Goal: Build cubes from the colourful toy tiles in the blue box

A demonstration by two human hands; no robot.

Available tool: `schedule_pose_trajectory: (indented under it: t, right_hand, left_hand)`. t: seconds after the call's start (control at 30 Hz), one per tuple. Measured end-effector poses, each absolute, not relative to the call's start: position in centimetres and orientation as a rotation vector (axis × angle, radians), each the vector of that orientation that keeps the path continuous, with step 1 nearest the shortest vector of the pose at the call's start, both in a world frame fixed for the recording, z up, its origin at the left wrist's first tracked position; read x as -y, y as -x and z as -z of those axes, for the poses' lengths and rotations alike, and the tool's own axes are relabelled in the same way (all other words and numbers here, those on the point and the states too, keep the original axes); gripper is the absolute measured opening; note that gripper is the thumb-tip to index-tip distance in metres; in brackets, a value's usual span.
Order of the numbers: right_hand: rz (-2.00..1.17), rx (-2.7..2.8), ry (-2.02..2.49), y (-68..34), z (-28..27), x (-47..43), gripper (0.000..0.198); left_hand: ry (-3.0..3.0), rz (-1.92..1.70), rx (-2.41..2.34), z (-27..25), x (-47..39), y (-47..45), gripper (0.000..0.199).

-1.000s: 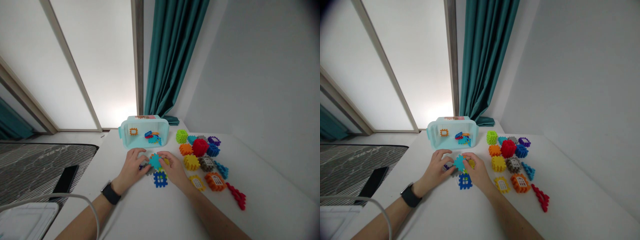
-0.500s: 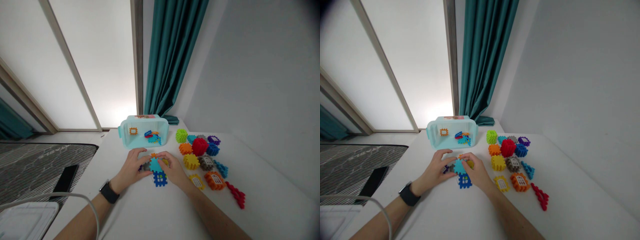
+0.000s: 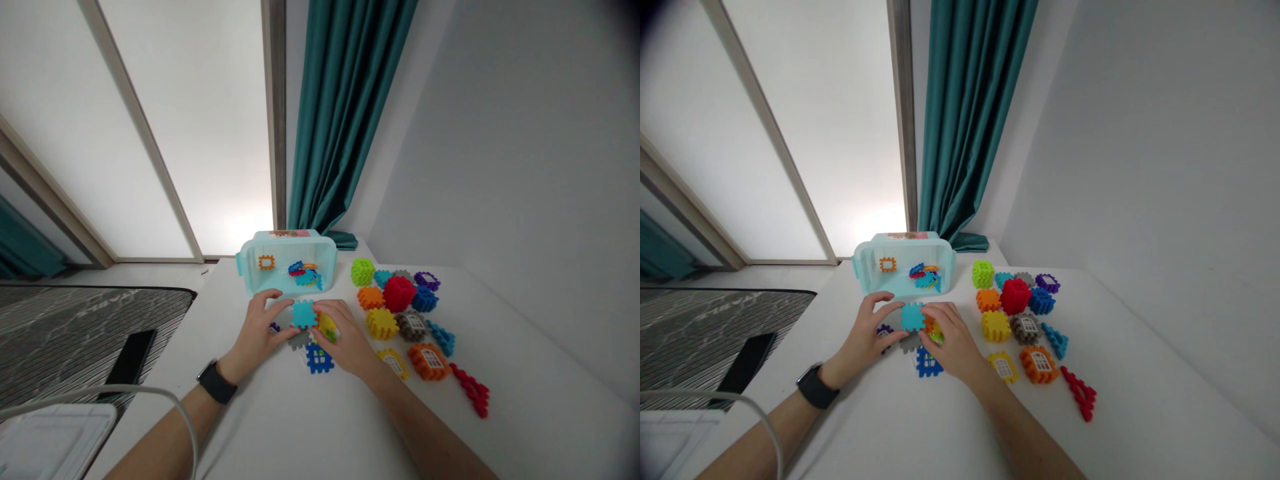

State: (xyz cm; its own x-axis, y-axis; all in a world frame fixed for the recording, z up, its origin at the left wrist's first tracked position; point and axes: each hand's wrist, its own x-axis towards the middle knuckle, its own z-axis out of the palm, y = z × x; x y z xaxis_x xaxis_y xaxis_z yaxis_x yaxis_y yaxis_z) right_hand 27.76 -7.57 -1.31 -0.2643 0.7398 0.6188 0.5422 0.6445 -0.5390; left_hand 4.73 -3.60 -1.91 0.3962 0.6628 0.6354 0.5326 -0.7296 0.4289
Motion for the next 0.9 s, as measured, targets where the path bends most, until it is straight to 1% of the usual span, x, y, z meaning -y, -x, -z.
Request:
schedule_pose_trajectory:
  t: [0.13,0.3,0.53,0.9]
  right_hand:
    - [-0.291,1.946,1.009,-27.76,1.28,7.61,0.04]
    - [-0.341,1.915,1.041,-27.74,1.39,7.65,0.046]
    - [-0.299,1.91,1.076,-27.96,1.29,7.51,0.041]
    - [-0.292,1.921,1.089,-28.07,1.0,7.58,0.039]
  left_hand:
    - [-2.483,-1.24,-1.076,1.85,3.68,-4.84,0.046]
    - [-2.475,-1.234,-1.067,1.72,3.81,-4.93,0.046]
    - [-2.465,-1.243,-1.064,1.74,3.75,-4.89,0.046]
    - [-2.479,-1.236,-1.072,1.58,3.91,-4.85,0.045]
